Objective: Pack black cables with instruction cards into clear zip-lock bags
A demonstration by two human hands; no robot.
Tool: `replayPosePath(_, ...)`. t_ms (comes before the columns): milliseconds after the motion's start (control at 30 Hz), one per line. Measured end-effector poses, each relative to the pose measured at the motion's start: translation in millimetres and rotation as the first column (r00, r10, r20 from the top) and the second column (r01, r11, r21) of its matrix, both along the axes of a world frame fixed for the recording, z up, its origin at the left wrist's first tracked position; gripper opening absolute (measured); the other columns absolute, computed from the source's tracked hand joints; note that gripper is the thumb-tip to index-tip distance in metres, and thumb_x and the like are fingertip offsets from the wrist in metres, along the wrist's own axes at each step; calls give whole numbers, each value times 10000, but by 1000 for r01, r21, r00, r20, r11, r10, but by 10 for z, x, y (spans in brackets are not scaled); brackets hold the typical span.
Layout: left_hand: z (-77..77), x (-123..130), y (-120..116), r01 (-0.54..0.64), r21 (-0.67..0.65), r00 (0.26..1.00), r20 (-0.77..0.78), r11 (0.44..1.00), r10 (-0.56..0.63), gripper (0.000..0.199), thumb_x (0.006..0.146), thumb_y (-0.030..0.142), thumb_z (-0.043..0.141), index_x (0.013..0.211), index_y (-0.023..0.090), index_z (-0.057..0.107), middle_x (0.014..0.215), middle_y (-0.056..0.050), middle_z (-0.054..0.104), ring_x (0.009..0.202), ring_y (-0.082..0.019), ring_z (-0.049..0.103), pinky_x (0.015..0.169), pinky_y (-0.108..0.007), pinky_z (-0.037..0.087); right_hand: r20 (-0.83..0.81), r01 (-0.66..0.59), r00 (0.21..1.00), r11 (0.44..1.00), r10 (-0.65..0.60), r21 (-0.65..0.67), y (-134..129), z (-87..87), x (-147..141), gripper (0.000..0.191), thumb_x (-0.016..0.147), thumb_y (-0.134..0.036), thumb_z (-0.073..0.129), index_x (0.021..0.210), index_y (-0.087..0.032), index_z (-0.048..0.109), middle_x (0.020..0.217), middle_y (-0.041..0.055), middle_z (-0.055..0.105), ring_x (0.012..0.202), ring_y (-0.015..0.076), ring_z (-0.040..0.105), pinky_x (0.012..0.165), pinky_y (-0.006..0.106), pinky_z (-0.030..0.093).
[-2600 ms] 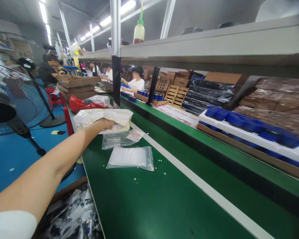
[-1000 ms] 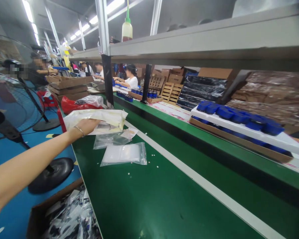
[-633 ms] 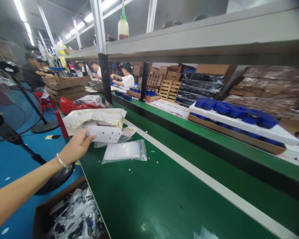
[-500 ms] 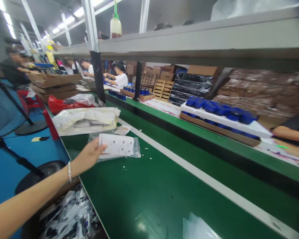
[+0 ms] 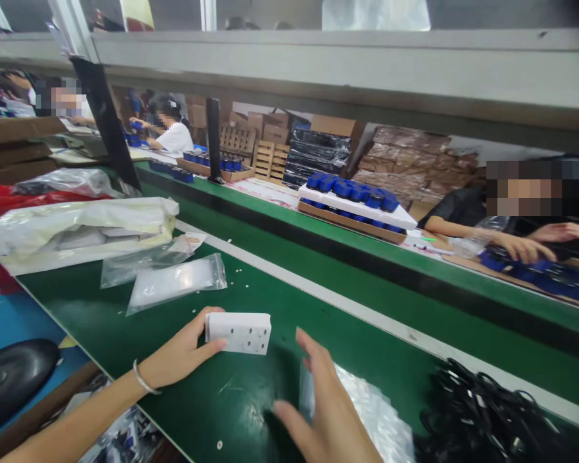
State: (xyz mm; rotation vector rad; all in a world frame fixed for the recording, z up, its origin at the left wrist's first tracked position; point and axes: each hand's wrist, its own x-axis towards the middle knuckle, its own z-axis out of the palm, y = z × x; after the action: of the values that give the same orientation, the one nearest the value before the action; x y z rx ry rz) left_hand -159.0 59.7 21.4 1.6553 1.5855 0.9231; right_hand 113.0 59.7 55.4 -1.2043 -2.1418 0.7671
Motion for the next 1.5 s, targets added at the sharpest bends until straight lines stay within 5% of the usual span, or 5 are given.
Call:
replayPosePath(200, 47, 206, -86, 9, 5, 995, -94, 1000, -9, 334, 827, 273, 575, 1141, 222, 473, 961, -3, 673, 858, -184, 649, 752, -285, 531, -92, -50, 996, 884, 8, -465, 551, -75, -470, 987, 720, -104, 630, 1487, -60, 10, 1480, 211, 315, 1358, 292, 322, 1114, 461, 248)
replayPosePath(533, 135, 319, -33, -165, 442, 930, -229, 881, 289, 137, 894, 216, 482, 973, 208, 593, 939, -24, 739, 833, -188, 701, 725, -288, 546, -302, 61, 925, 876, -230, -479, 524, -97, -424, 564, 856, -385, 528, 1313, -85, 388, 1179, 162, 569, 1077, 236, 574, 988, 368, 413)
replayPosePath(767, 42, 526, -88, 65, 696, 901, -349, 715, 258, 225, 862, 118, 553, 977, 264, 680, 981, 12, 754, 914, -163, 691, 1025, -397, 407, -528, -335, 822, 571, -211, -749, 391, 117, -588, 544, 861, -564, 460, 1141, -107, 553, 1062, 139, 681, 953, 206, 659, 864, 321, 499)
replayPosePath(1067, 74, 624, -288, 80, 353, 898, -431, 932, 86, 451, 698, 235, 756, 1093, 226, 538, 1086, -59, 622, 973, -238, 635, 793, -357, 564, -166, -290, 955, 648, 247, -705, 1159, 18, -580, 51, 824, -146, 634, 865, -121, 651, 789, 21, 696, 710, 161, 664, 676, 313, 533)
replayPosePath(1500, 102, 509, -276, 128, 99, 907, -413, 987, -76, 141, 814, 136, 606, 919, 227, 581, 1049, -25, 591, 1001, -207, 578, 854, -338, 483, 370, -294, 852, 924, 370, -245, 1451, 183, -806, 868, 759, -374, 718, 1445, -125, 249, 1423, 209, 370, 1308, 348, 346, 1050, 533, 270)
